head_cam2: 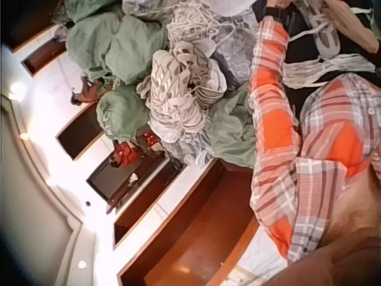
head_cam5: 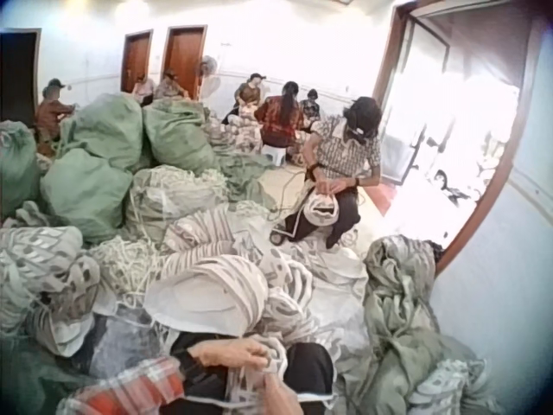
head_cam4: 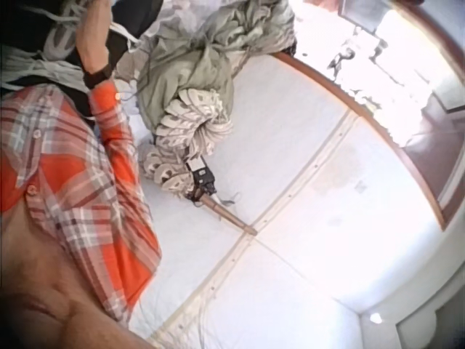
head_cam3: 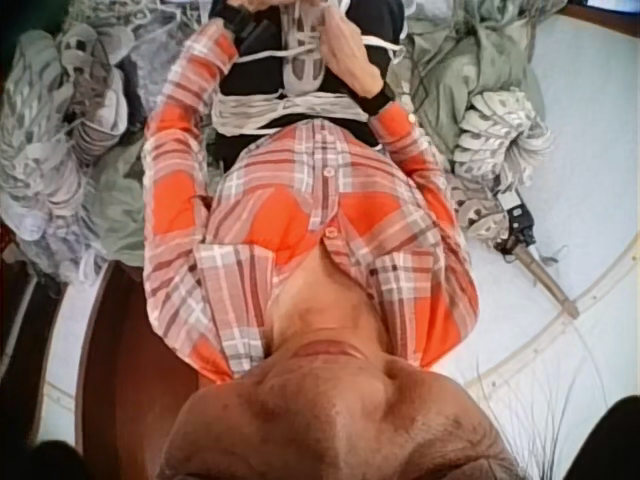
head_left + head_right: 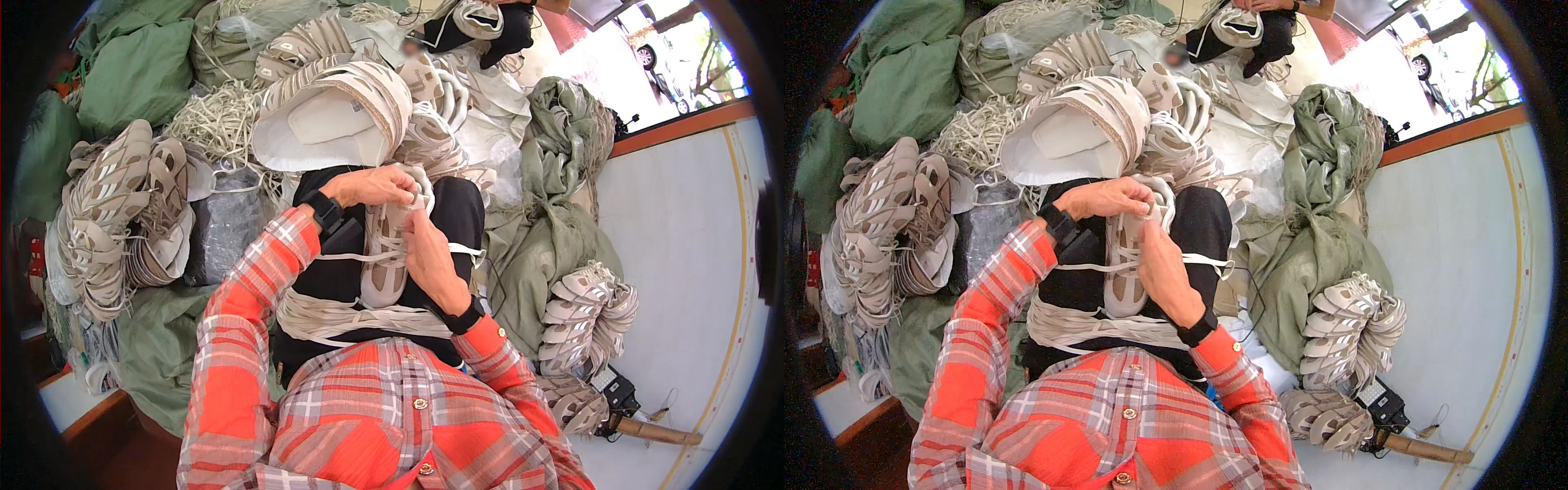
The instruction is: Thread laces through the eyelets of a shoe upper.
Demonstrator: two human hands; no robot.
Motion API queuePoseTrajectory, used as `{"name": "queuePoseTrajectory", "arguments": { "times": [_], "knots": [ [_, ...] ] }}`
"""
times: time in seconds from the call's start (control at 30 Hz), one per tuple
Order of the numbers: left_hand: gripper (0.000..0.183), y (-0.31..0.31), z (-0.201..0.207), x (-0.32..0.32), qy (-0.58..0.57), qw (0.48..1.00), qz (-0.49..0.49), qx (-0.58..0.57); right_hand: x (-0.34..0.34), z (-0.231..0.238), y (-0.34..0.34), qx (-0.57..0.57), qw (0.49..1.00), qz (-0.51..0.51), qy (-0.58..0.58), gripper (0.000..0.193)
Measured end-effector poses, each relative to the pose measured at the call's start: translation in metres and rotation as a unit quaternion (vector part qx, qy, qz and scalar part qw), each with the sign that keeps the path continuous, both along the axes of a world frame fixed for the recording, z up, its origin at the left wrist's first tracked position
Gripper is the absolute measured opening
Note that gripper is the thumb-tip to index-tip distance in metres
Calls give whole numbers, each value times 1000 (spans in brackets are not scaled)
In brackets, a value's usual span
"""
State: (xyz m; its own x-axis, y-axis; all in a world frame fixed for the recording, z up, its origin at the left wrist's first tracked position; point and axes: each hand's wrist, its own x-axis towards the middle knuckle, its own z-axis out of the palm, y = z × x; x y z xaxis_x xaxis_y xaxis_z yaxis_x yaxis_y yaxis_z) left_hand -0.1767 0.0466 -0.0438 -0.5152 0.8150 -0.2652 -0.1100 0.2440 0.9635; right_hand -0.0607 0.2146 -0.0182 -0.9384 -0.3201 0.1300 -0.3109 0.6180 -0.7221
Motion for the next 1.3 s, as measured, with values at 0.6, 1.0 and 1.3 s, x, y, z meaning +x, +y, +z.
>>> {"name": "queuePoseTrajectory", "arguments": {
  "times": [0.6, 1.0, 1.3],
  "knots": [
    [32, -2, 45, 89, -236, 946, 188, -115, 74, 103, -104, -336, 785, 518, -53, 20],
    [19, 4, 23, 123, -160, 933, 319, -49, 0, 4, 44, -20, 998, 22, 48, 11],
    [21, 23, 32, 129, -33, 882, 468, -39, 0, -3, 19, 42, 983, 63, 169, 11]
  ]
}}
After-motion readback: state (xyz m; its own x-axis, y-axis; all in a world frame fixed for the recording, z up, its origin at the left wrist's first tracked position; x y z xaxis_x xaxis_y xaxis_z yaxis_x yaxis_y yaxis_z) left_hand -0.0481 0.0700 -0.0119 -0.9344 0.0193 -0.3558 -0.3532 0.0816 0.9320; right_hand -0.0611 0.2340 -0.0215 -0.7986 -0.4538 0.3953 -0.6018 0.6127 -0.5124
